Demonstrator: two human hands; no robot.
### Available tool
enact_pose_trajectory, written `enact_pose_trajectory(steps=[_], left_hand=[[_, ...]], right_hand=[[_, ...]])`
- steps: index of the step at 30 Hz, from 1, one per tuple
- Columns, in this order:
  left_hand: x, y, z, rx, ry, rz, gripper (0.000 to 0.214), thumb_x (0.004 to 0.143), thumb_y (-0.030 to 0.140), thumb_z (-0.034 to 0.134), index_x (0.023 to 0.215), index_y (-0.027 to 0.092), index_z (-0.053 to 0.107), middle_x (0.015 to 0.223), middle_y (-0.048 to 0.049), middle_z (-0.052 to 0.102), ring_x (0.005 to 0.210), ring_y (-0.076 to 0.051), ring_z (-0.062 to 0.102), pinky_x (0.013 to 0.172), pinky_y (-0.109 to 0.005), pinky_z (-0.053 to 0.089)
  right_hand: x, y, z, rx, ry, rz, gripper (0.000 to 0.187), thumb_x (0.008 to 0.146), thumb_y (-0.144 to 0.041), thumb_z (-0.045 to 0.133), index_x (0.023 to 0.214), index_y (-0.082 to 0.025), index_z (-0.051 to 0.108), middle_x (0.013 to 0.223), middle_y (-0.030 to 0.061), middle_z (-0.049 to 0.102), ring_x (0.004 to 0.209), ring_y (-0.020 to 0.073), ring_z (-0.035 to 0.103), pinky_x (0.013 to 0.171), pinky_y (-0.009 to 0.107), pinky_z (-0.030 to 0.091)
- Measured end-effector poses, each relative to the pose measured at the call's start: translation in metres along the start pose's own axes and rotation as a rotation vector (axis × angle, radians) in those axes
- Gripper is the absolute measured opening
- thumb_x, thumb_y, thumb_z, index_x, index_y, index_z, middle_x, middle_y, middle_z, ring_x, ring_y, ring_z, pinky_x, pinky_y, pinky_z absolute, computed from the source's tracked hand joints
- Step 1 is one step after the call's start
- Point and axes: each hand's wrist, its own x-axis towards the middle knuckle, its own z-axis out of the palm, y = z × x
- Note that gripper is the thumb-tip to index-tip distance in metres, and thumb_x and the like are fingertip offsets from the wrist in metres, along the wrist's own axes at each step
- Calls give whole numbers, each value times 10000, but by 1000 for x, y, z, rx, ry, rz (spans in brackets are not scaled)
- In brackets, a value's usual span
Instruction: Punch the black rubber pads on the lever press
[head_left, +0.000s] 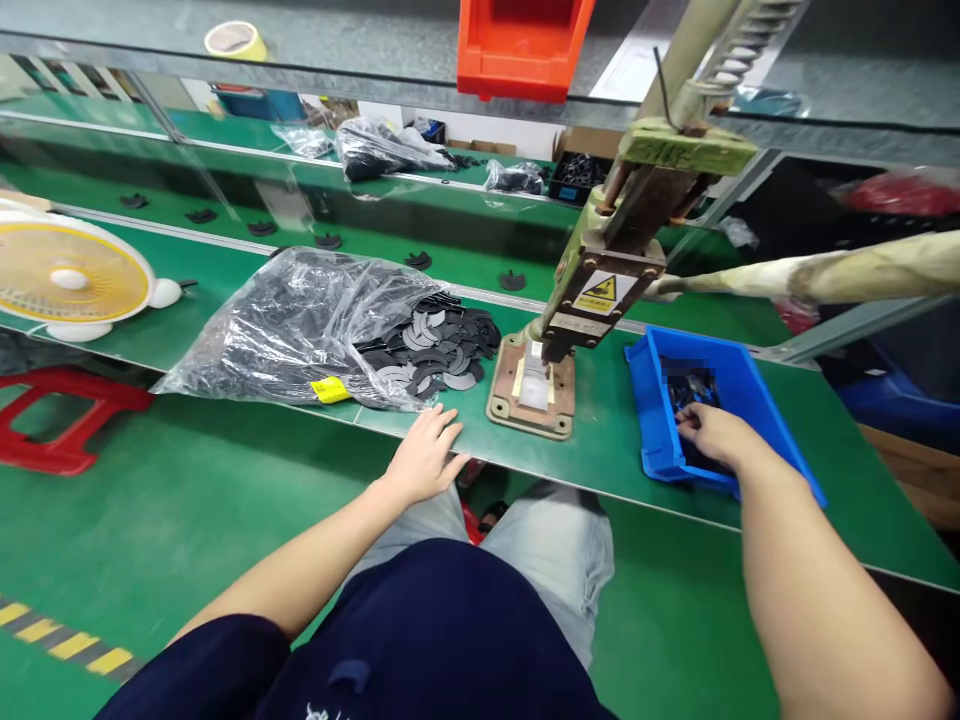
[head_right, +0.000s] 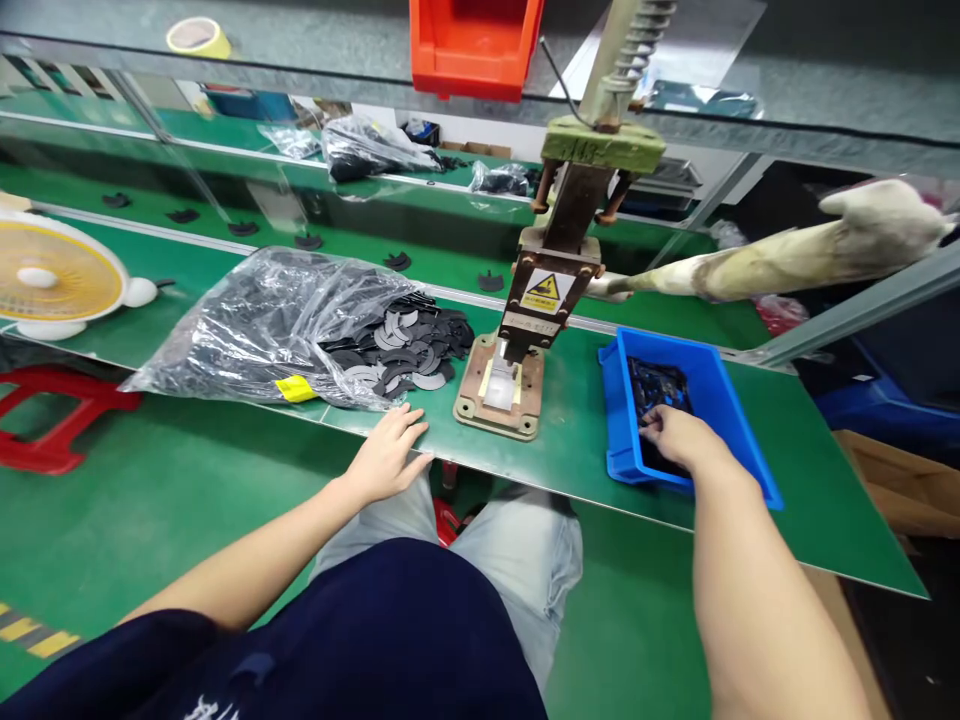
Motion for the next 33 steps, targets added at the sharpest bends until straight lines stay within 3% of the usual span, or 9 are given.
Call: enact_pose_trajectory(steps=[5, 9, 11, 14, 18, 21, 24, 28, 33], left_hand=[[12, 10, 8, -104, -33, 27, 472, 1030, 462, 659, 1404, 175, 664, 1527, -214, 632, 1557, -415, 487, 1287, -671, 394], [19, 16, 3, -242, 13, 65, 257, 1030, 362, 657, 1236, 226, 728, 1434, -159, 698, 1490, -358, 573, 1259, -611, 454], [27, 14, -2, -301, 65, 56, 120, 1025, 321, 656, 1028, 243, 746, 1288, -123, 754, 1409, -331, 637, 1201, -571, 514], [47, 10, -9, -383, 119, 50, 245, 1030, 323, 651, 799, 244, 679, 1027, -79, 775, 1230, -291, 718, 1134, -520, 558], [79, 24, -13, -558, 120, 34, 139, 1058, 335, 624, 1021, 239, 716, 1064, -76, 765, 1069, -232, 740, 1019, -432, 604], [96, 50, -17, -699, 48, 15, 343, 1019, 397, 708, 1312, 222, 674, 1223, -105, 746, 1039, -211, 756, 953, -377, 631], [102, 73, -23, -777, -16, 61, 437, 997, 404, 747, 1384, 218, 660, 1256, -107, 759, 1023, -209, 772, 948, -367, 640], [96, 81, -28, -747, -32, 86, 224, 1028, 358, 704, 1205, 230, 752, 1137, -75, 808, 1005, -211, 773, 936, -367, 637], [82, 72, -25, -719, -16, 55, 240, 1015, 371, 722, 1200, 223, 760, 1087, -76, 806, 937, -192, 762, 864, -336, 633]], right_hand=[[-13, 4, -12, 10, -94, 31, 270, 1002, -453, 681, 1130, -216, 704, 1120, 43, 726, 996, 135, 695, 904, 321, 621], [-37, -5, -30, 109, 155, 80, 135, 939, -333, 720, 999, -212, 728, 875, 66, 716, 796, 167, 631, 806, 361, 546], [-55, -14, -38, 191, 325, 71, 155, 923, -313, 692, 1029, -206, 733, 910, 121, 741, 807, 198, 631, 811, 393, 517], [-83, -38, -38, 340, 497, -42, 246, 948, -345, 622, 1133, -206, 703, 1040, 119, 766, 894, 190, 677, 875, 361, 541], [-120, -94, -19, 510, 535, -284, 219, 962, -354, 598, 1110, -218, 685, 1012, 56, 751, 862, 166, 702, 830, 332, 591], [-150, -144, -3, 594, 499, -484, 145, 960, -326, 625, 1045, -236, 700, 994, 42, 749, 878, 177, 708, 838, 357, 605], [-173, -179, 8, 640, 457, -635, 100, 967, -285, 636, 1032, -249, 703, 984, 45, 751, 913, 190, 708, 843, 374, 599], [-185, -197, 20, 656, 426, -733, 98, 979, -259, 623, 1047, -261, 693, 1007, 51, 758, 955, 208, 706, 871, 406, 593], [-182, -197, 33, 635, 406, -759, 116, 984, -247, 607, 1067, -263, 687, 1026, 53, 755, 978, 216, 703, 889, 414, 590]])
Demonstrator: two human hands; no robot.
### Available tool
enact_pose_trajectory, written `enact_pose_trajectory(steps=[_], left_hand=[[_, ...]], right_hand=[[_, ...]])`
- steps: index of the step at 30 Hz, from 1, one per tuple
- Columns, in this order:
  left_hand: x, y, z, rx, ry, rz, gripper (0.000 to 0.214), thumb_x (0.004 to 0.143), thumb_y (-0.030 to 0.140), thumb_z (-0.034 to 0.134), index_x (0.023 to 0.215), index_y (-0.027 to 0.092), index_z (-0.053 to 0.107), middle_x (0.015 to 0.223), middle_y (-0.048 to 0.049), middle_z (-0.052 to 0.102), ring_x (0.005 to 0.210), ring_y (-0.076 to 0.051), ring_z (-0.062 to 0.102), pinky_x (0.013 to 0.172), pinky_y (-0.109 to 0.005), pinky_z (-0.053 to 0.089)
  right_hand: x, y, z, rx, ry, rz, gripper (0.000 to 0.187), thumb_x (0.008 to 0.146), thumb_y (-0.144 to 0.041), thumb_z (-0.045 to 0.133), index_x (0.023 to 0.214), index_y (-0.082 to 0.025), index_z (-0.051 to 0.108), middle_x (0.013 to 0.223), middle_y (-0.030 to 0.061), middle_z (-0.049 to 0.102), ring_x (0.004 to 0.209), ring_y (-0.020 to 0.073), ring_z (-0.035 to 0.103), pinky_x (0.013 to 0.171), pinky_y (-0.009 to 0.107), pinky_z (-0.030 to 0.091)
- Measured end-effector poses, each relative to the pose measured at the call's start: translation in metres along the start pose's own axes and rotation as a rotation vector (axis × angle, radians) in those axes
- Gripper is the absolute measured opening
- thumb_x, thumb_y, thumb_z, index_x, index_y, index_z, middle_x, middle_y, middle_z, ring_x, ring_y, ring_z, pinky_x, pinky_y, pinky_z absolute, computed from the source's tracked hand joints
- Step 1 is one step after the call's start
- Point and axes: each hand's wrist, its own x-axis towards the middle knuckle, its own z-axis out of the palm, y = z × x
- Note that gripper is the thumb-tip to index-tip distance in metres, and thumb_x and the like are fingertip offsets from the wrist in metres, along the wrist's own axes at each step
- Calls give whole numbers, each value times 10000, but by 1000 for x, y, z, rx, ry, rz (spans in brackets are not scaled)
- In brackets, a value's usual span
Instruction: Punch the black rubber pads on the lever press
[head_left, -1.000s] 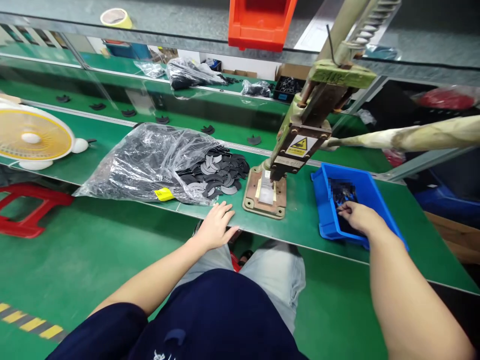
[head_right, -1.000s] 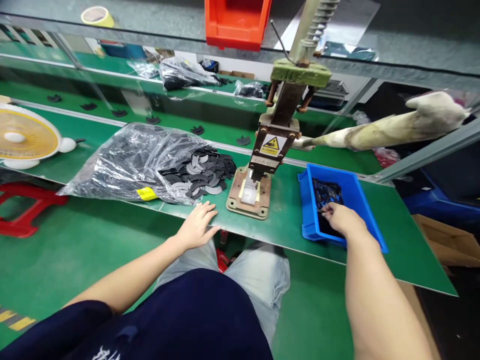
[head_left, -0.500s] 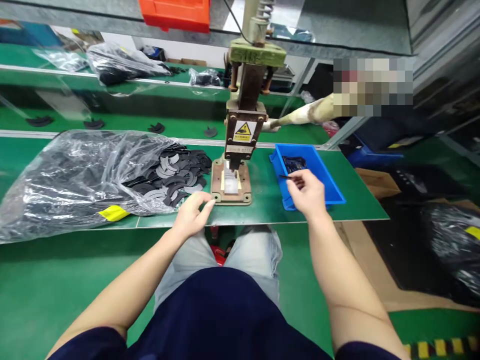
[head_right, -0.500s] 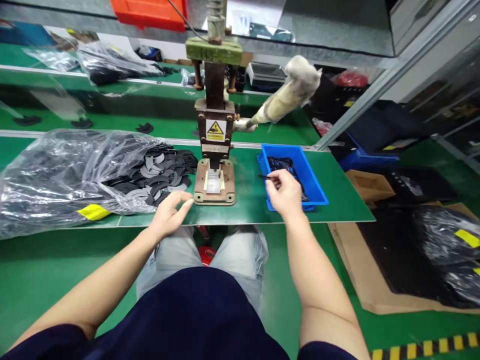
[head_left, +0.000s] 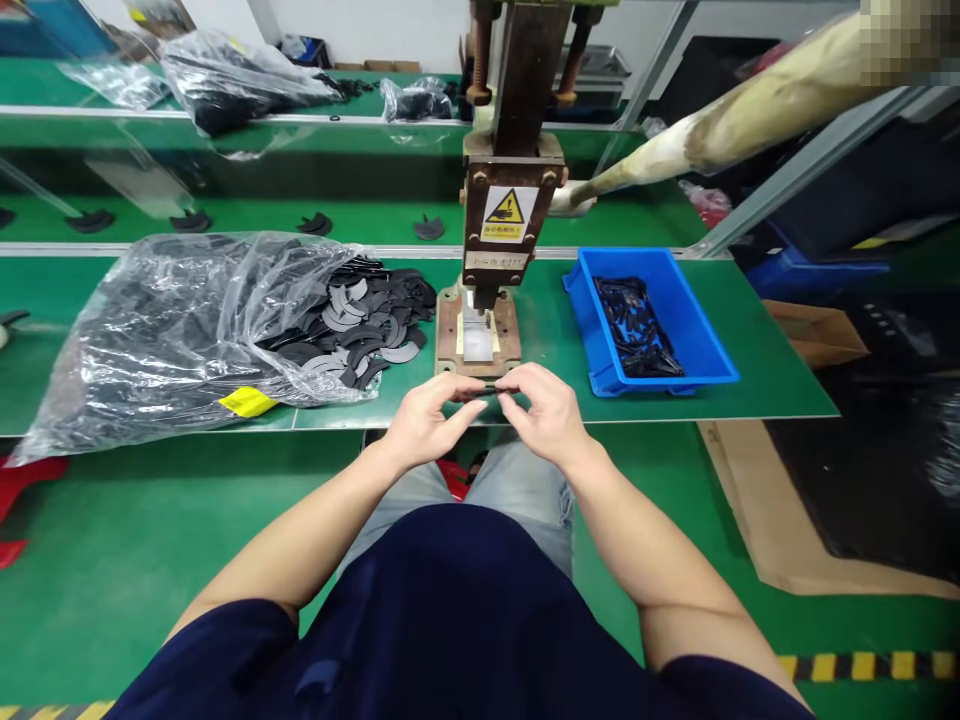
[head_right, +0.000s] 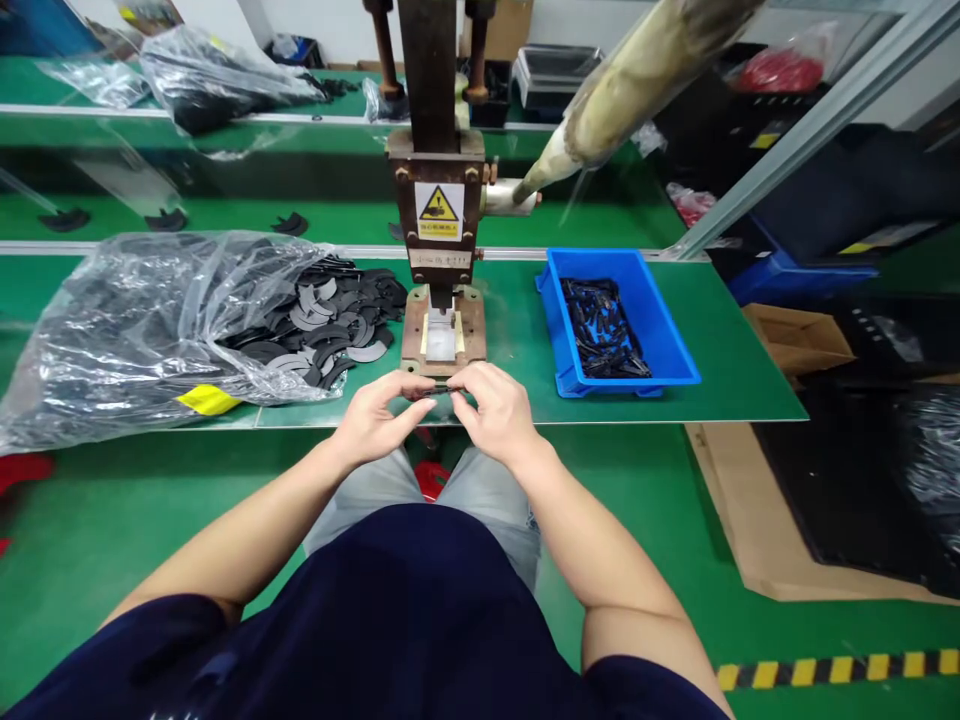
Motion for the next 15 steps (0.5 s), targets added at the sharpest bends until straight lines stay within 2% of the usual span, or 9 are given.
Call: enact_pose_trajectory(steps=[6, 9, 12, 15], left_hand=[[-1, -4, -3, 17, -5, 18, 208, 1027, 388, 700, 1142, 233, 776, 1069, -81, 805, 963, -207, 765, 891, -356, 630], [1, -10, -7, 47, -8, 50, 172, 1040, 362, 682, 1099, 239, 786, 1062, -70, 815, 965, -202, 770, 909, -348, 620], [12, -27, -16, 109, 12, 57, 184, 1044, 364, 674, 1092, 234, 795, 1070, -69, 824, 978, -204, 773, 929, -341, 607], [39, -52, -25, 230, 38, 44, 221, 1046, 376, 661, 1132, 232, 804, 1108, -74, 830, 1026, -225, 770, 965, -352, 588]], right_hand=[[0, -1, 6, -34, -45, -9, 119, 999, -260, 593, 1074, -263, 685, 1034, 51, 756, 987, 216, 703, 902, 413, 588], [5, 2, -3, -62, -77, -15, 158, 1006, -305, 608, 1136, -266, 689, 1080, 55, 764, 1017, 223, 708, 912, 422, 597], [27, 10, -36, -107, 2, 1, 257, 997, -382, 645, 1213, -250, 689, 1173, 86, 744, 1117, 252, 696, 989, 469, 606], [69, 2, -88, 14, 301, 32, 355, 994, -500, 660, 1237, -242, 683, 1225, 87, 717, 1147, 231, 690, 1021, 456, 618]])
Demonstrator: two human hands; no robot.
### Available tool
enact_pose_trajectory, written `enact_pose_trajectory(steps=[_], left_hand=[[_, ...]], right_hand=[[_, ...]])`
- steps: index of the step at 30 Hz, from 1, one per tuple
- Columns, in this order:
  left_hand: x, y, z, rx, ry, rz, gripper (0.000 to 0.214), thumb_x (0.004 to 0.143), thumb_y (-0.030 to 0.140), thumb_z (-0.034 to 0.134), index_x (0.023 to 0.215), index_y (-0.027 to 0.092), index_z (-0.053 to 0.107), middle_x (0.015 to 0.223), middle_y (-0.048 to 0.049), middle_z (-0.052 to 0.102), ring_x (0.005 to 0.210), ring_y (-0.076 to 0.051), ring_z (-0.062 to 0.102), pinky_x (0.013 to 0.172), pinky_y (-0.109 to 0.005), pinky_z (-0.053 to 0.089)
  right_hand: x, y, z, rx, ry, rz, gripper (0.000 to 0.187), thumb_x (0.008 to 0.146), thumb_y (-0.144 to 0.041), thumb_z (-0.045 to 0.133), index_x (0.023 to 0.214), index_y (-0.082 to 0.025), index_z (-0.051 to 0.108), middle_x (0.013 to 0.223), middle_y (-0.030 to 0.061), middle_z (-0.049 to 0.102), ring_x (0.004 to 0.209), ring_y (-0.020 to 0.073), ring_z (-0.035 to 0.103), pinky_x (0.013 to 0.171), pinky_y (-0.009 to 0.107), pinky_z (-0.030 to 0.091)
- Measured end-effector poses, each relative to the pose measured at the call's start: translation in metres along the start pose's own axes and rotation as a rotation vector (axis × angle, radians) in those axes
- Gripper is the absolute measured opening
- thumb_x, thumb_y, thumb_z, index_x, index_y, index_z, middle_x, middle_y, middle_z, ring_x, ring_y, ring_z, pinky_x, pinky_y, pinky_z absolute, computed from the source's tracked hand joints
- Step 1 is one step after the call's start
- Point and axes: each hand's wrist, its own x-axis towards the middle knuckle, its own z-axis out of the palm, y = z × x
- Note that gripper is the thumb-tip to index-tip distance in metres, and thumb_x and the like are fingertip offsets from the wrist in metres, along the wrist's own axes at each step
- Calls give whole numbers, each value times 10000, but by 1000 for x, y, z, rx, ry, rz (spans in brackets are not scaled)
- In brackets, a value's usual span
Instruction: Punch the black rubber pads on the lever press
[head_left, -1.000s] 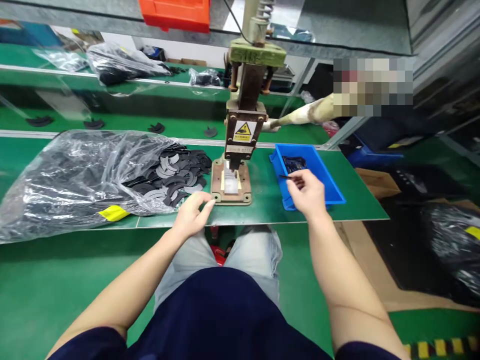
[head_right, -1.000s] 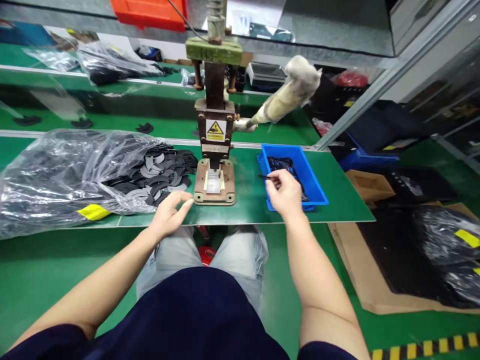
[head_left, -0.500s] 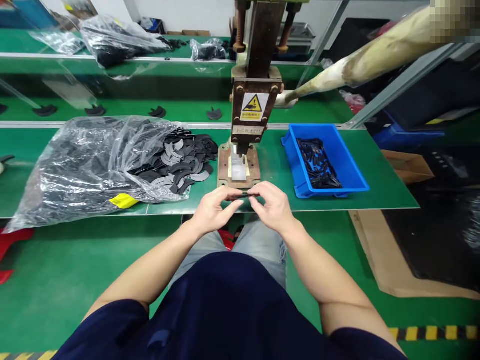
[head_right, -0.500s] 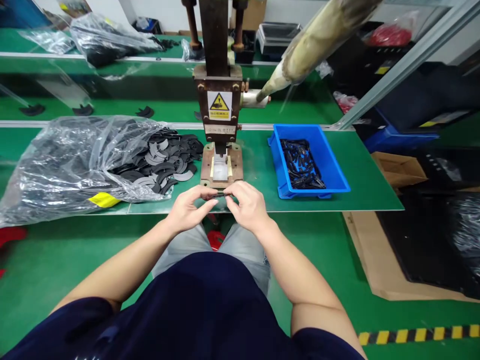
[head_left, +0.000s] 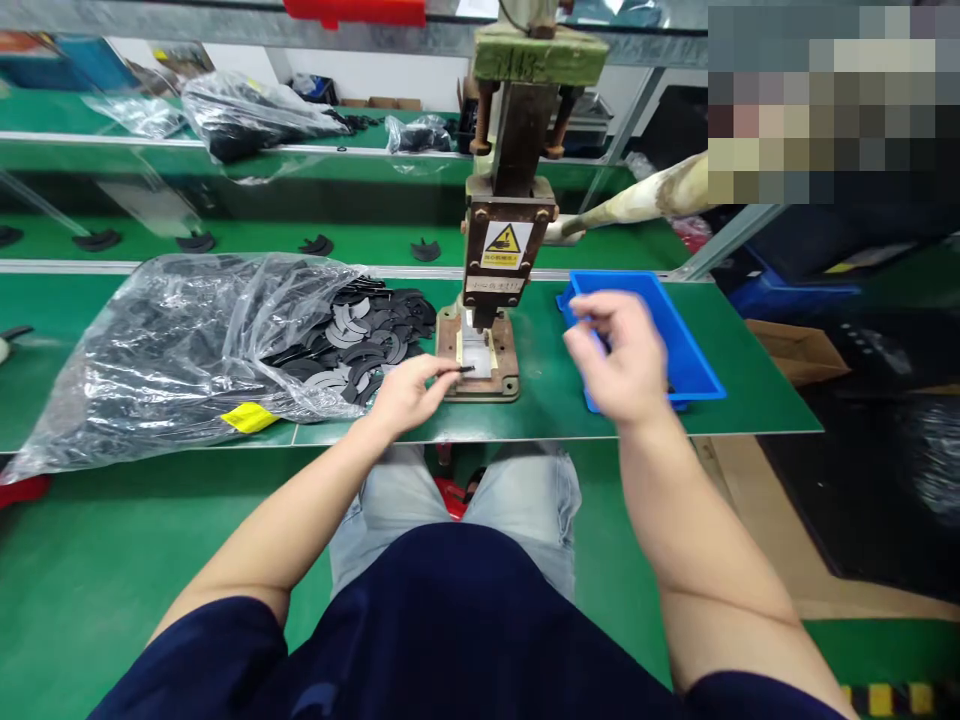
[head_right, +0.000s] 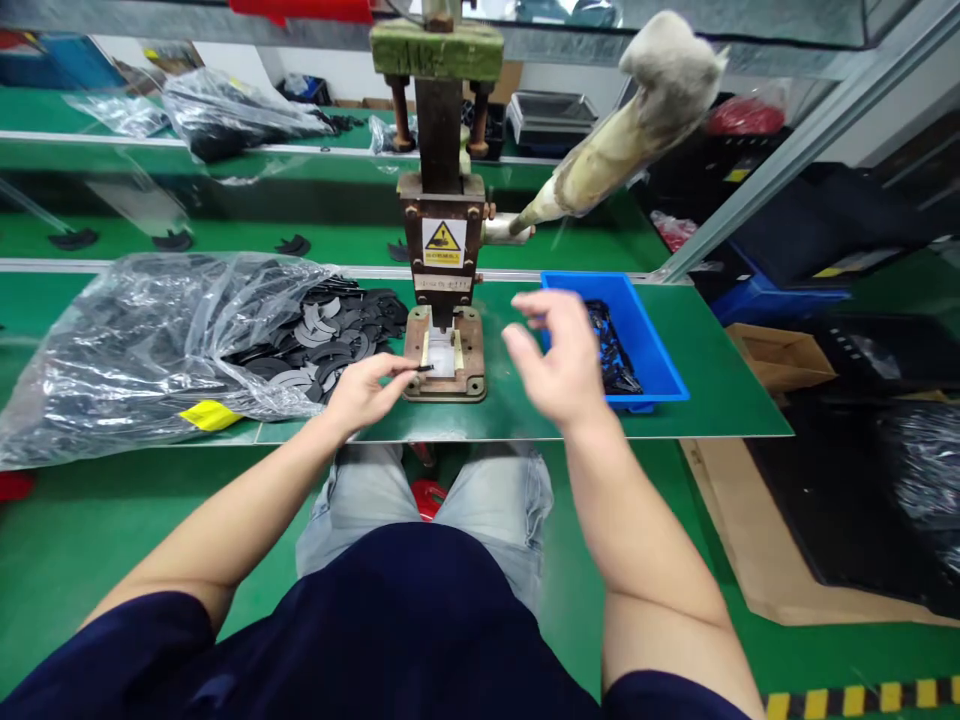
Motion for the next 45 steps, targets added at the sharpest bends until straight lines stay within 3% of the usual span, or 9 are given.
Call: enact_pose_trajectory(steps=[4, 9, 14, 23, 29, 32, 36, 40, 45], left_hand=[[43, -32, 4, 206, -50, -17, 254, 1055, 353, 608, 1152, 231, 809, 1179, -89, 819, 1123, -266, 739, 1022, -379, 548], [70, -44, 15, 359, -187, 65, 247, 1014, 278, 608, 1134, 261, 823, 1105, -111, 790, 1067, -287, 711, 933, -385, 547], [77, -40, 19, 417, -243, 191, 273, 1017, 262, 590, 1141, 252, 833, 1082, -127, 763, 1011, -288, 687, 892, -402, 531], [82, -40, 20, 387, -269, 207, 292, 1036, 220, 551, 1140, 221, 824, 1129, -133, 765, 1026, -280, 693, 934, -426, 536], [78, -30, 19, 422, -288, 172, 292, 1070, 253, 533, 1165, 210, 805, 1140, -125, 773, 1086, -271, 710, 983, -415, 550], [75, -32, -3, 464, -299, 115, 311, 1077, 266, 522, 1258, 216, 769, 1238, -108, 775, 1168, -264, 696, 1058, -414, 535], [67, -56, -69, 699, -314, -88, 324, 1036, 292, 568, 1278, 194, 759, 1272, -124, 776, 1211, -310, 678, 1086, -449, 515], [56, -79, -127, 871, -518, -282, 372, 984, 360, 636, 1306, 214, 751, 1313, -118, 774, 1252, -330, 672, 1063, -423, 517], [51, -84, -136, 906, -697, -436, 505, 966, 561, 643, 1340, 230, 720, 1262, -115, 796, 1209, -344, 713, 965, -395, 543]], right_hand=[[75, -60, -35, 503, 288, -133, 532, 915, -722, 659, 1167, -254, 678, 1176, 23, 741, 1116, 224, 745, 892, 381, 654], [102, -111, -38, 377, 195, -171, 701, 966, -807, 319, 897, -205, 671, 815, -9, 632, 757, 121, 702, 814, 357, 630], [83, -83, -36, 359, 126, -197, 455, 935, -712, 609, 865, -266, 667, 777, 12, 645, 712, 172, 650, 760, 407, 630], [8, -51, 5, 266, 271, -330, 285, 947, -319, 634, 685, -270, 531, 665, -41, 579, 700, 168, 666, 928, 525, 636], [-32, -12, 32, 207, 335, -427, 224, 904, -302, 667, 701, -266, 581, 666, -50, 640, 720, 186, 707, 945, 582, 618], [-31, -4, 36, 221, 374, -468, 258, 910, -320, 686, 689, -240, 579, 669, -53, 649, 716, 165, 712, 942, 541, 619], [-27, -3, 42, 249, 440, -491, 314, 913, -341, 695, 656, -230, 552, 642, -63, 627, 697, 140, 701, 937, 509, 616], [-25, -2, 48, 263, 490, -513, 334, 909, -341, 694, 642, -223, 531, 620, -65, 612, 680, 132, 692, 913, 495, 611], [-24, 0, 50, 266, 522, -507, 377, 911, -367, 699, 614, -224, 518, 595, -64, 604, 647, 135, 686, 887, 508, 621]])
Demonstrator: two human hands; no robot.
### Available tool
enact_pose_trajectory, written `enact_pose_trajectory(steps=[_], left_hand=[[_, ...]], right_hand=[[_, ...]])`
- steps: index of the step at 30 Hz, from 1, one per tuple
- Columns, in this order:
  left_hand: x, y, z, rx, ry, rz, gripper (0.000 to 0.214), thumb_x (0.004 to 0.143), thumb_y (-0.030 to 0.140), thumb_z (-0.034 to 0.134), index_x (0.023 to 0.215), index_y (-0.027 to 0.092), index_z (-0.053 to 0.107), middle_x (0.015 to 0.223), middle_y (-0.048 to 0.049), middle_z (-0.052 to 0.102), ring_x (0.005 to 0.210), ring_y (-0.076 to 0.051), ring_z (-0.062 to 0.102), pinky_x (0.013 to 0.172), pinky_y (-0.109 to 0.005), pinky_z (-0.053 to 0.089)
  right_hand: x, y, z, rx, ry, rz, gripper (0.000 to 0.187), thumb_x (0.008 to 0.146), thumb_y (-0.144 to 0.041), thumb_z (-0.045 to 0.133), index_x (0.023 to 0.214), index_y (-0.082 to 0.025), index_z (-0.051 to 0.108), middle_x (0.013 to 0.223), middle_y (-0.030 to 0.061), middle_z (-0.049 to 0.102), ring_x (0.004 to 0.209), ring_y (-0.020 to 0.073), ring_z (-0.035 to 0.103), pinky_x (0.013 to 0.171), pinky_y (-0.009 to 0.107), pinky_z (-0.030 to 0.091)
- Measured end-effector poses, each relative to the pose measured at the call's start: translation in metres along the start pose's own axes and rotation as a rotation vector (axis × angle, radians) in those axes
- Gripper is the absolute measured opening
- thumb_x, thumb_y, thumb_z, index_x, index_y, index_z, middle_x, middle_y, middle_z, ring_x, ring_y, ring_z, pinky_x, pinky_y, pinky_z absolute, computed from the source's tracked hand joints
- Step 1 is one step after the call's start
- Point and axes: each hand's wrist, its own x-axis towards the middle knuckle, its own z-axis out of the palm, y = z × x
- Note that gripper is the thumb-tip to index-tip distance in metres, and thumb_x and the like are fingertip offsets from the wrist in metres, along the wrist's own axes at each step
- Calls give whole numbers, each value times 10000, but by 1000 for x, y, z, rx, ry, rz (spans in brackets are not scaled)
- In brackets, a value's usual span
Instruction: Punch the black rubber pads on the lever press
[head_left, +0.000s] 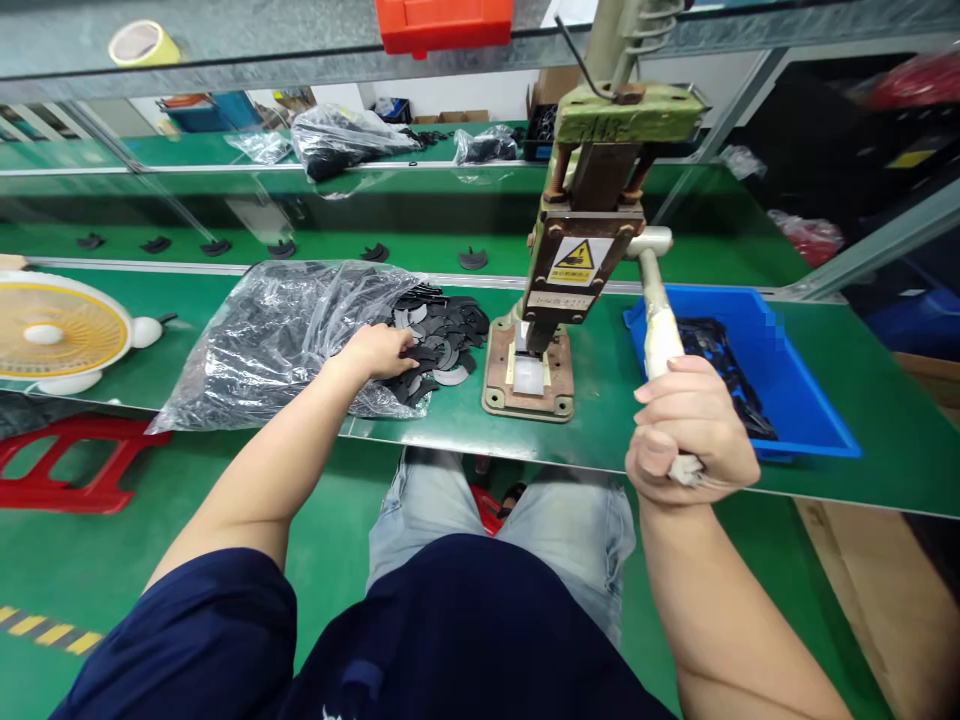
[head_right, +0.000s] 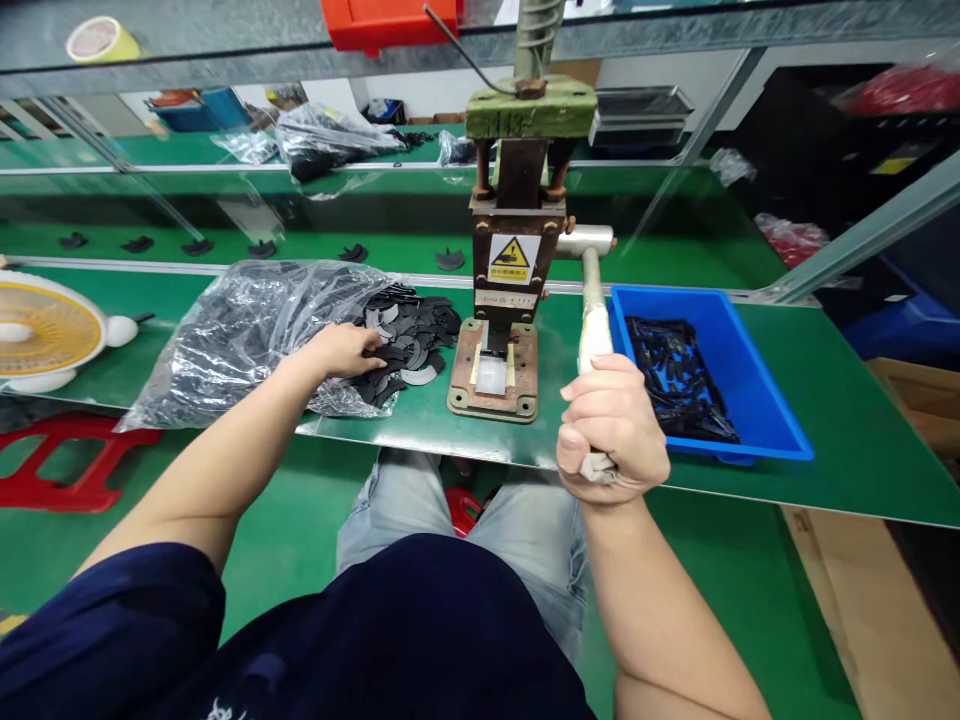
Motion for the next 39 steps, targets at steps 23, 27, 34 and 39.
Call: enact_pose_trajectory(steps=[23, 27, 34, 39], left_hand=[[40, 1, 11, -139, -129, 60, 560, 834, 400, 771, 1357, 221, 677, 1220, -99, 776, 1055, -278, 743, 855, -319, 533], [45, 4, 7, -124, -192, 44, 554, 765, 391, 811, 1273, 209, 682, 1225, -131, 779, 1056, -306, 753, 851, -331, 544], [41, 1, 2, -166, -143, 53, 457, 760, 484, 802, 1131, 233, 711, 1076, -120, 807, 987, -324, 769, 847, -359, 563], [30, -5, -3, -439, -69, 94, 464, 894, 545, 684, 1242, 239, 705, 1214, -82, 809, 1106, -287, 755, 976, -338, 559]], right_hand=[[3, -6, -7, -4, -93, 37, 268, 908, -313, 681, 678, -237, 566, 648, -51, 629, 717, 158, 705, 910, 530, 618], [3, -6, -8, -1, -109, 42, 270, 914, -325, 685, 688, -236, 568, 664, -50, 637, 732, 162, 712, 929, 534, 618], [3, -6, -10, -2, -129, 29, 243, 919, -308, 683, 710, -240, 581, 658, -41, 641, 728, 173, 710, 921, 539, 615], [3, -6, -8, -1, -96, 28, 263, 915, -327, 678, 693, -240, 566, 644, -44, 630, 706, 165, 703, 921, 525, 616]])
